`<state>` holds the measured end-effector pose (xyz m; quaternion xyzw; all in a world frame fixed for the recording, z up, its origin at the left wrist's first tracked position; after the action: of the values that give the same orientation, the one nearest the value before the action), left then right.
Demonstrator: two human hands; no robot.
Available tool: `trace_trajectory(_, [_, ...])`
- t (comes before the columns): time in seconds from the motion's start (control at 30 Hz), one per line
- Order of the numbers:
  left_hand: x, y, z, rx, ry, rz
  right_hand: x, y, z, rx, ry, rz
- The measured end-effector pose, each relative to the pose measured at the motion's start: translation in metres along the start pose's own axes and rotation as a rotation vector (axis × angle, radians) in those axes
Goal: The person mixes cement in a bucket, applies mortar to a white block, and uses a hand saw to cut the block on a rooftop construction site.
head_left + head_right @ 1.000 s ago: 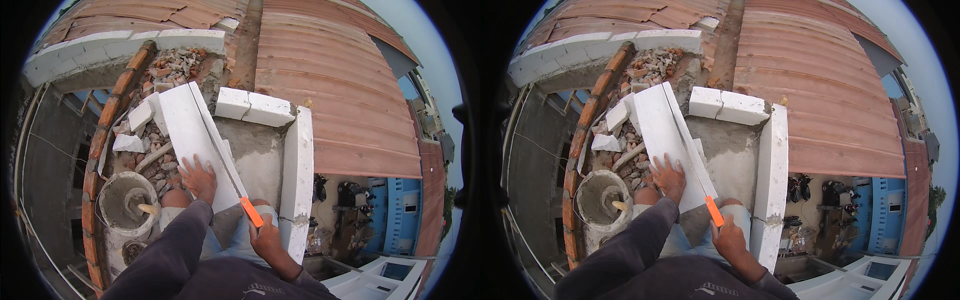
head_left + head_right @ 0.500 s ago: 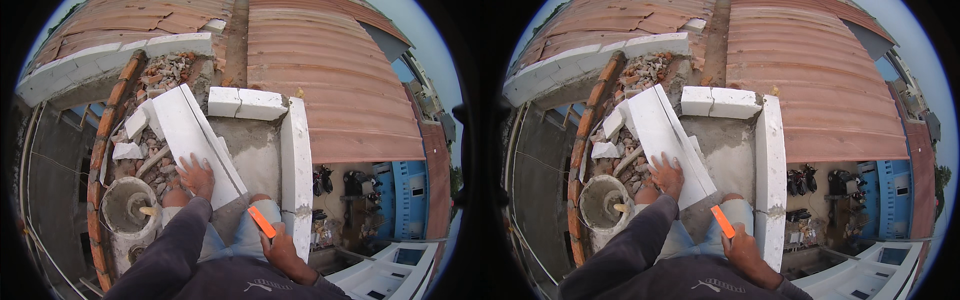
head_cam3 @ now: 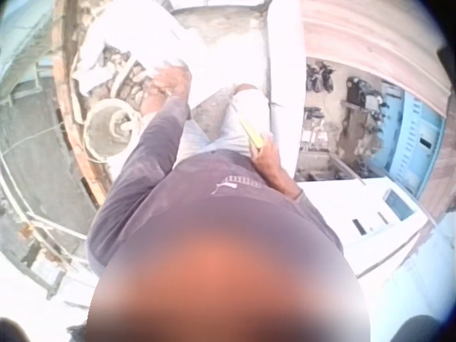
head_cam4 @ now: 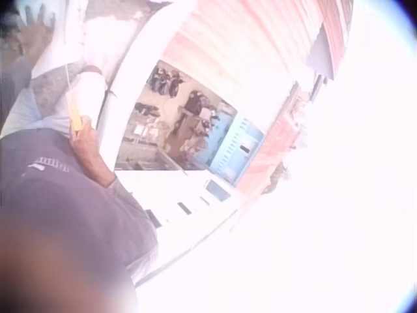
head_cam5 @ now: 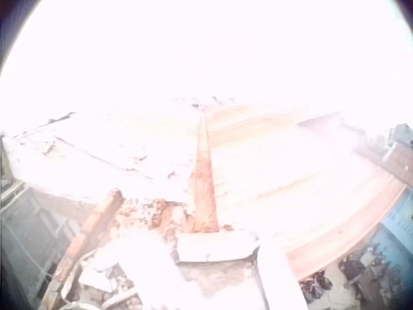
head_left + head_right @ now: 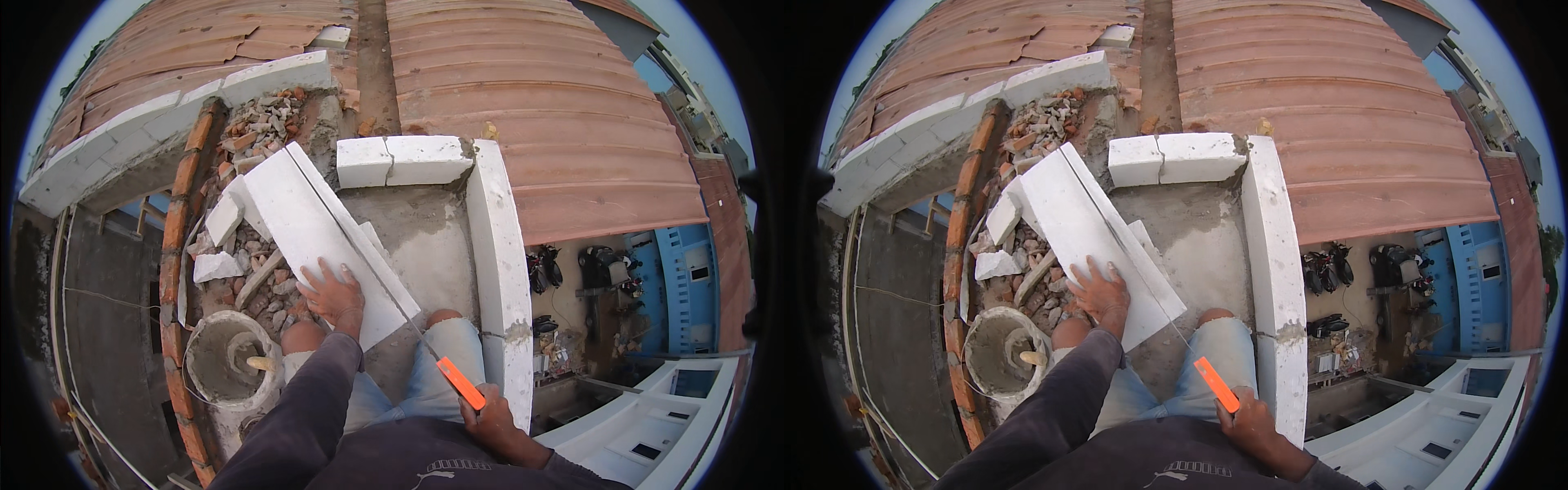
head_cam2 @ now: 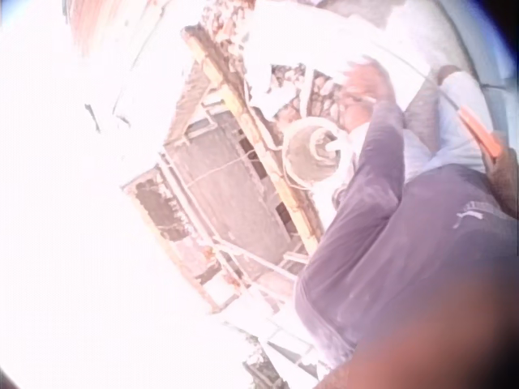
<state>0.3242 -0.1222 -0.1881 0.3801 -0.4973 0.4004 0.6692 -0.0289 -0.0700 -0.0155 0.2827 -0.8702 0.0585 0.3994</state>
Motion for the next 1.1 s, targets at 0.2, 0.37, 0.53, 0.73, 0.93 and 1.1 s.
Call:
trace_trajectory(0.2, [0.011, 0.002, 0.004, 0.022, 0.034, -0.092, -0.085, -0.223, -0.047, 0.222, 0.008, 0.127])
trace_trajectory(0.37, [0.009, 0.002, 0.005, 0.001, 0.023, -0.075, -0.063, -0.109, -0.011, 0.094, -0.023, 0.043])
trace_trajectory(0.53, [-0.005, -0.005, 0.004, -0.005, -0.009, -0.033, 0.014, -0.010, -0.012, 0.146, -0.084, 0.179])
trace_trajectory(0.73, [0.007, 0.002, 0.007, 0.002, 0.044, -0.023, -0.091, -0.211, -0.040, 0.207, -0.071, 0.146])
trace_trajectory(0.93, [-0.004, -0.002, -0.002, -0.019, 0.033, 0.035, -0.020, 0.010, 0.037, -0.129, -0.057, -0.038])
trace_trajectory(1.1, [-0.001, -0.001, 0.002, -0.006, 0.015, 0.028, -0.041, -0.119, -0.018, 0.161, 0.058, 0.091])
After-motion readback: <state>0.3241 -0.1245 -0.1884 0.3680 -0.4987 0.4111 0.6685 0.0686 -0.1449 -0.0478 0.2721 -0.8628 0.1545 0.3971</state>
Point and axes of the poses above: each hand's wrist, its own y-axis away from the middle knuckle, its own x-axis out of the back of the hand, z = x × y, the point moved 9 cm from there along -y, towards the middle knuckle, and after that the axes turned 1 degree about -z, right-handed, at the moved point
